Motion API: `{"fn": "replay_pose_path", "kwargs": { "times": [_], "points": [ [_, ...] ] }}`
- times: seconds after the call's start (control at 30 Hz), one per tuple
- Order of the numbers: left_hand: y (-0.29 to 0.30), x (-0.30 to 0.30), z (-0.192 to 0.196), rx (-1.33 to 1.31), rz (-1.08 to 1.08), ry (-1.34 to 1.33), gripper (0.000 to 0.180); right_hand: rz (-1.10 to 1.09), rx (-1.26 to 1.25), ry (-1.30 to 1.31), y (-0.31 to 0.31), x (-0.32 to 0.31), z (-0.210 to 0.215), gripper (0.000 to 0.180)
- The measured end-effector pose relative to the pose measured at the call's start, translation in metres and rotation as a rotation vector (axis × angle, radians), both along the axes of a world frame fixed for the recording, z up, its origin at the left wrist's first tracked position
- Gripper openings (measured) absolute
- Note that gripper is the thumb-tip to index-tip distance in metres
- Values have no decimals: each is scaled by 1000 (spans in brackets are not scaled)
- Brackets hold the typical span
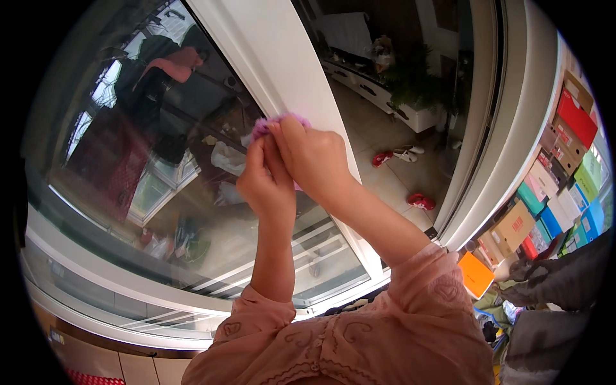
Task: The person cleans a large glass window and the adjacent white window frame using a pink cloth. They wipe the glass surface in broad strokes and then clean the frame edges and the window sill area.
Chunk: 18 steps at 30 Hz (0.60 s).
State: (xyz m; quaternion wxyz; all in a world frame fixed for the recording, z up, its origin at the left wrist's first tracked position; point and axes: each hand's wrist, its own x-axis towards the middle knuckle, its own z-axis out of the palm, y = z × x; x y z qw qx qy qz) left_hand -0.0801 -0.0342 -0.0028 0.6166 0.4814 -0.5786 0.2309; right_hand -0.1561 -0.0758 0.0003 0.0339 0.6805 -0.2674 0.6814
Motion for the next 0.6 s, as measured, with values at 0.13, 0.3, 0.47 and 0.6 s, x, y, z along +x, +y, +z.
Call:
{"fn": "replay_pose_path", "kwargs": {
  "times": [0.13,0.3,0.47,0.6],
  "points": [
    [1,6,-37,74,-9,-18,5,0,86,17,4,1,-36,27],
    [6,3,-87,123,-43,-10,6,14,220,47,12,-4,-92,25],
    [13,6,-64,274,-31,-36,8,95,243,8,17,-6,-74,22],
    [7,6,-45,179,-77,-48,8,138,201,-47,14,-5,-61,20]
  ]
}}
